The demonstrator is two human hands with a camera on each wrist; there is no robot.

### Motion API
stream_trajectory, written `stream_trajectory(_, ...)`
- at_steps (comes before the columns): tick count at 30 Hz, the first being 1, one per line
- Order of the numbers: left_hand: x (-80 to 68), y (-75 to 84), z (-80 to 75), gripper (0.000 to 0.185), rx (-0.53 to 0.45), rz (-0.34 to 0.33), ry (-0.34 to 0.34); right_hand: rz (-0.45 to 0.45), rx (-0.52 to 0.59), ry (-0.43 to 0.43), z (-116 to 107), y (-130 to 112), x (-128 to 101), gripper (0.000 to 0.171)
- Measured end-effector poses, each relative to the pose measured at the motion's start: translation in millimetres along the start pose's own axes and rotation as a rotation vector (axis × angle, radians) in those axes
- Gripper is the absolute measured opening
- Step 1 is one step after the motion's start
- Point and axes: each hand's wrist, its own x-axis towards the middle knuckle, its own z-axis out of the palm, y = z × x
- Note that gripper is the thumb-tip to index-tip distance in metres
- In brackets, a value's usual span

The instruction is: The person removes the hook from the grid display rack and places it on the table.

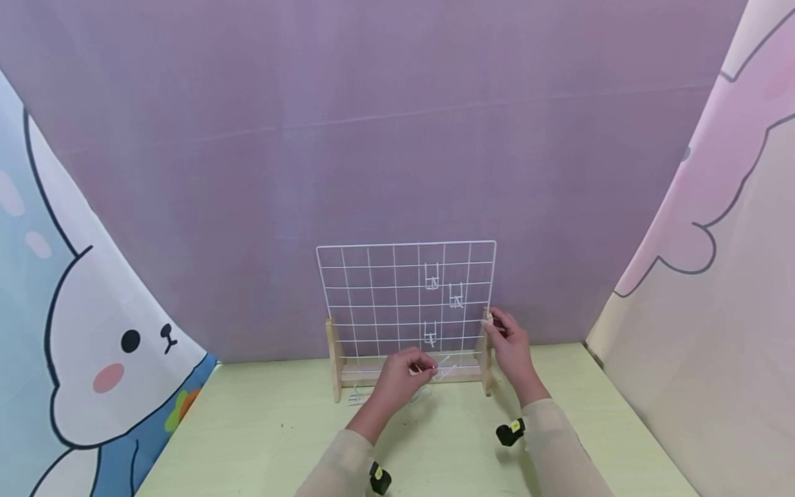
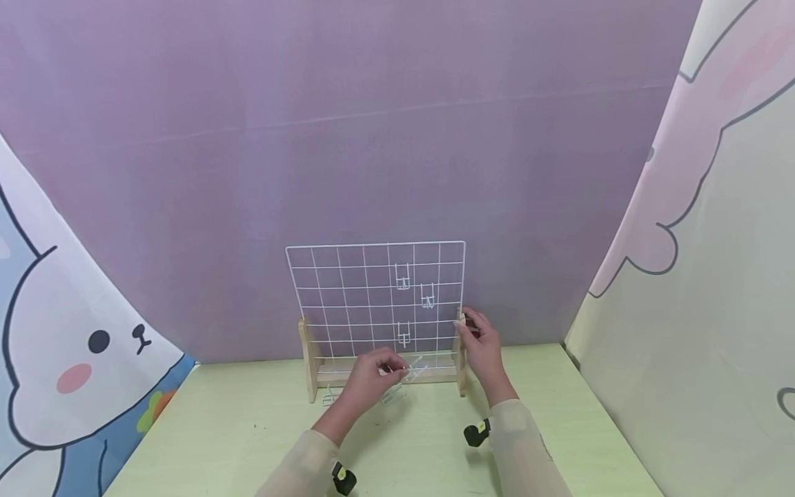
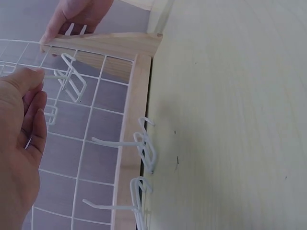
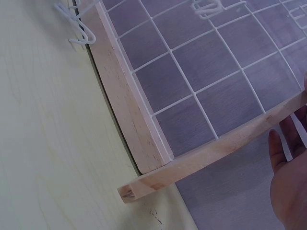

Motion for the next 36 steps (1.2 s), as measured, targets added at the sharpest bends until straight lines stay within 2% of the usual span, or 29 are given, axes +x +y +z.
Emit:
stream_trajectory(9, 3.2, -11.1, 6.6, 0.008, -0.011, -0.003, -0.012, 0.014, -0.024, 0.028, -2.2, 35.7, 9.0, 0.038)
stream_trajectory(23, 7.5, -15.7, 14.4, 0.008, 0.058, -0.018, -0.041, 0.033, -0.023, 0.007, -4.9, 39.7, 8.4, 0.039)
stream_trajectory(36, 11.2, -24.3, 20.0, 0.008, 0.064, -0.039, -0.042, 0.035, -0.012, 0.009, -3.4, 38.1, 10.8, 0.039)
